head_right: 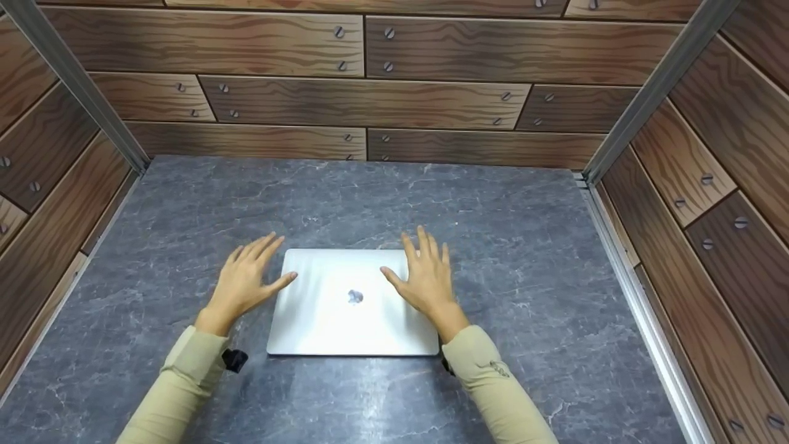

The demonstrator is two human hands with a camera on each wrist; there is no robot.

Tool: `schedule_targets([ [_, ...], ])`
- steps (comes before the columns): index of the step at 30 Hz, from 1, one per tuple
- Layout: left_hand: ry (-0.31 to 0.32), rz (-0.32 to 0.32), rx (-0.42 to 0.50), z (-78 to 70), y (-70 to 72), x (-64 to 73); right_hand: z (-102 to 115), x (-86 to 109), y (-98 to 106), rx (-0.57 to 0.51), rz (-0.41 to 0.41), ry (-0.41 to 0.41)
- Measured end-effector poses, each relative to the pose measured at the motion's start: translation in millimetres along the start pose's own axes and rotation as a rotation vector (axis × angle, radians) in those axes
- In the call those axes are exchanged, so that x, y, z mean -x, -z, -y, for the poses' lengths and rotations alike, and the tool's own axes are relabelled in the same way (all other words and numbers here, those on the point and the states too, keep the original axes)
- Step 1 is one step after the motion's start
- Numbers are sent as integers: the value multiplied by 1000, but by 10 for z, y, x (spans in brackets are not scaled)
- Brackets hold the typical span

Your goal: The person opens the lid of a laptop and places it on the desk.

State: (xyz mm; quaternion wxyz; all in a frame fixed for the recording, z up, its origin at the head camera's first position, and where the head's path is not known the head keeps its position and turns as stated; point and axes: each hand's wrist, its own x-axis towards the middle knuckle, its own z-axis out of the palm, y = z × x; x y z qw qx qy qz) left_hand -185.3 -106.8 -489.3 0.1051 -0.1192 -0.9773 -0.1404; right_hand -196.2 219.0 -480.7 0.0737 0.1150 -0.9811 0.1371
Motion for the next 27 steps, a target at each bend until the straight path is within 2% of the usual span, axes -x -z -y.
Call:
schedule_targets([
  [4, -56, 4, 45, 25, -42, 98, 10, 70, -40, -24, -12, 35],
  [7, -75, 23, 70, 41, -68, 168, 22, 122, -68, -33, -12, 51],
  [19, -103, 44, 75, 78, -172, 390, 36, 289, -204, -41, -10, 96],
  [24, -109, 71, 90, 100, -212, 465, 43, 358, -255, -33, -4, 112],
  [27, -114, 109, 112, 115, -244, 513, 53, 417, -282, -50, 12, 137],
])
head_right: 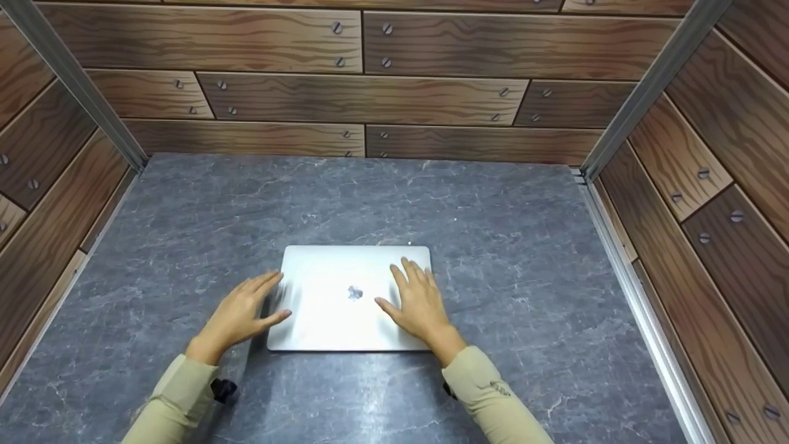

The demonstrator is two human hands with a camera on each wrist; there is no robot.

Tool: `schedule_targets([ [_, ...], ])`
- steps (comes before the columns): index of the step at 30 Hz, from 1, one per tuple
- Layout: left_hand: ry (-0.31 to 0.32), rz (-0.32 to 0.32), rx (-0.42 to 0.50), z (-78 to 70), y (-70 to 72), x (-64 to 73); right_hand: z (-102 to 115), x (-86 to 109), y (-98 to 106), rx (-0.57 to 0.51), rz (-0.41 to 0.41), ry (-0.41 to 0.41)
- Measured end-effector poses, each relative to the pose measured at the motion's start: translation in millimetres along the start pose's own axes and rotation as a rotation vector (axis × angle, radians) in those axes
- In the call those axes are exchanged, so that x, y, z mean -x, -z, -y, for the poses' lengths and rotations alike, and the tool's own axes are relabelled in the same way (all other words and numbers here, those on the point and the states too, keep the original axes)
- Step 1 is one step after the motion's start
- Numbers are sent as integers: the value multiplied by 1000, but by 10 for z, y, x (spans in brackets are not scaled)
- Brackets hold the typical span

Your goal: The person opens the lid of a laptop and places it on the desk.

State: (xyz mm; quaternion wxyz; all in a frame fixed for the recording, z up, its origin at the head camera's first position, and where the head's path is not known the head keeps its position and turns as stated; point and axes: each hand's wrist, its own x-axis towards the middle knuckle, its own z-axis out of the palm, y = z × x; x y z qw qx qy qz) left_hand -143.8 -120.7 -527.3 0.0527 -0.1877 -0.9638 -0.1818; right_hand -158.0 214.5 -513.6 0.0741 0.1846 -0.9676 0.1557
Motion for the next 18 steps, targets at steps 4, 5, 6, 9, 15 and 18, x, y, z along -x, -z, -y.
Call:
schedule_targets([
  [4, -1, 88, 48, 7, -67, 67, 7, 84, -48, -43, 24, 45],
  [5, 0, 109, 60, 7, -83, 82, 8, 101, -63, -47, 24, 57],
  [6, 4, 131, 67, 8, -99, 98, 9, 115, -76, -50, 25, 70],
  [9, 14, 179, 84, 14, -133, 143, 17, 151, -115, -39, 36, 105],
  [15, 25, 208, 90, 51, -141, 206, 62, 210, -167, -21, 97, 136],
  [18, 38, 216, 98, 70, -140, 226, 92, 243, -198, -10, 114, 165],
])
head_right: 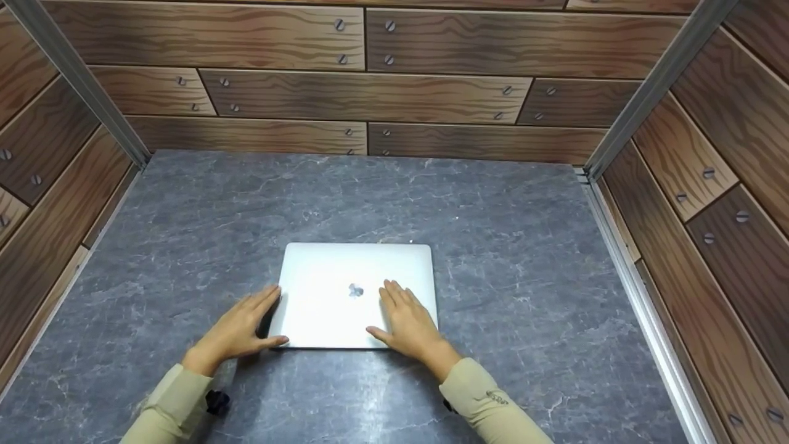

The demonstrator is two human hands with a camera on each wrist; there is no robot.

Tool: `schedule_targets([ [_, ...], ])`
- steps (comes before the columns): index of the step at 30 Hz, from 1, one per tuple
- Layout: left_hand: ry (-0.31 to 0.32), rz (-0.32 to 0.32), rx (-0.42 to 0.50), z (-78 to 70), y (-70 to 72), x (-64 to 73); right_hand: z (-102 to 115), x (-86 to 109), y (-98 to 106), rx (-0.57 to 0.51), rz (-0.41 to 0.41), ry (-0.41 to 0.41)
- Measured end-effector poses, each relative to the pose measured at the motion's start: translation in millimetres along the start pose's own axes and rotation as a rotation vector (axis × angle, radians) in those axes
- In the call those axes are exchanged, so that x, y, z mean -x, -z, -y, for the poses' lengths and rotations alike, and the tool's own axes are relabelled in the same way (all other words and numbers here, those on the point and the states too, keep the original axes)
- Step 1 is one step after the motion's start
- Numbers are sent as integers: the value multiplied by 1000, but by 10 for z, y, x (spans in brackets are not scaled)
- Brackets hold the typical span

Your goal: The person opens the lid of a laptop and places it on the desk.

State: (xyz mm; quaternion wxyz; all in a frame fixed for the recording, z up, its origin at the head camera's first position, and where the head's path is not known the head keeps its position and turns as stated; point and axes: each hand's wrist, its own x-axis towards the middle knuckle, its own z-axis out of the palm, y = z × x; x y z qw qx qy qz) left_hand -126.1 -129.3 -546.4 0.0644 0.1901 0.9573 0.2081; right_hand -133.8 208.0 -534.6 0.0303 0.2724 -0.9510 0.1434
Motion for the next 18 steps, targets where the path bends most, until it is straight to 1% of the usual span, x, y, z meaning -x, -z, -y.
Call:
schedule_targets([
  [6, 7, 16, 22, 23, -22, 20, 38, 40, -64, 17, 44, 35],
  [10, 9, 18, 17, 35, -42, 38, 51, 47, -103, 34, 77, 52],
  [15, 12, 23, 2, 42, -40, 48, 63, 73, -154, 58, 85, 81],
  [18, 22, 39, 13, 48, -41, 56, 65, 99, -182, 66, 83, 98],
])
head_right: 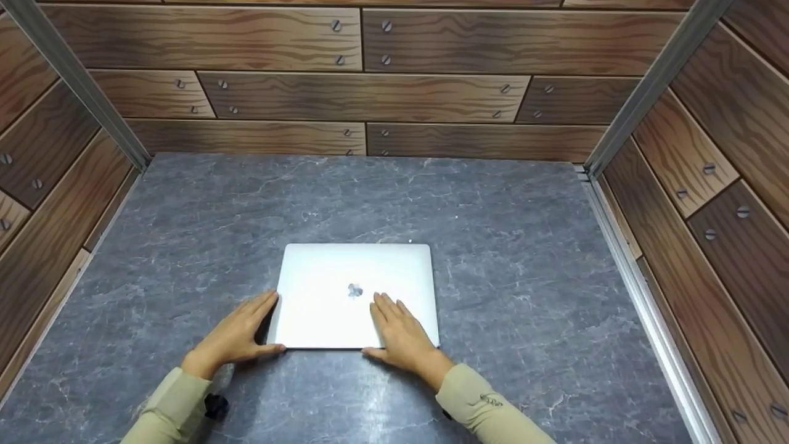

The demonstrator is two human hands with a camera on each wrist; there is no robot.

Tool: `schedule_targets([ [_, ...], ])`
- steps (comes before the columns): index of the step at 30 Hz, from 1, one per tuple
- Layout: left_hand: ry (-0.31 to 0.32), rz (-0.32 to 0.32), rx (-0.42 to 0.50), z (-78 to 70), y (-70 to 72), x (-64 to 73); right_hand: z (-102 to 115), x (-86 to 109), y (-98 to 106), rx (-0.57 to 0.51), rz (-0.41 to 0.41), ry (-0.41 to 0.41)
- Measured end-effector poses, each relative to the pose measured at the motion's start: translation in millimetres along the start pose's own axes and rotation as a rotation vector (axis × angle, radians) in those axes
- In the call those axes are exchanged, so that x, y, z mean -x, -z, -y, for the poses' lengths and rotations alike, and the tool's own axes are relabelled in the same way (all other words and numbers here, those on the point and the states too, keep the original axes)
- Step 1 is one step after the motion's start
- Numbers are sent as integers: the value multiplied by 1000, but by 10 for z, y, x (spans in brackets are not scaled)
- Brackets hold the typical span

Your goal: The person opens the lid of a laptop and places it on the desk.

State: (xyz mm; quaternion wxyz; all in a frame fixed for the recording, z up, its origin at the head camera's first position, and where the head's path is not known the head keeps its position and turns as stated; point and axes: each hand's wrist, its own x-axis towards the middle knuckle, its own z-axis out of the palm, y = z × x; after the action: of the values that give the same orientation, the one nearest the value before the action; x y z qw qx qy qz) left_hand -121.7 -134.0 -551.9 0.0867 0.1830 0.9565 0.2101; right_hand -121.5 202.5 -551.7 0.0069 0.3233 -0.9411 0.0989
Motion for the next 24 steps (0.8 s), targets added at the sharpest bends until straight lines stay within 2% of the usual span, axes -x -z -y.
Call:
schedule_targets([
  [15, 3, 22, 4, 40, -18, 25, -26, -4, -53, 81, 3, 53],
  [24, 12, 19, 26, 58, -37, 18, -52, -14, -59, 198, -63, 109],
])
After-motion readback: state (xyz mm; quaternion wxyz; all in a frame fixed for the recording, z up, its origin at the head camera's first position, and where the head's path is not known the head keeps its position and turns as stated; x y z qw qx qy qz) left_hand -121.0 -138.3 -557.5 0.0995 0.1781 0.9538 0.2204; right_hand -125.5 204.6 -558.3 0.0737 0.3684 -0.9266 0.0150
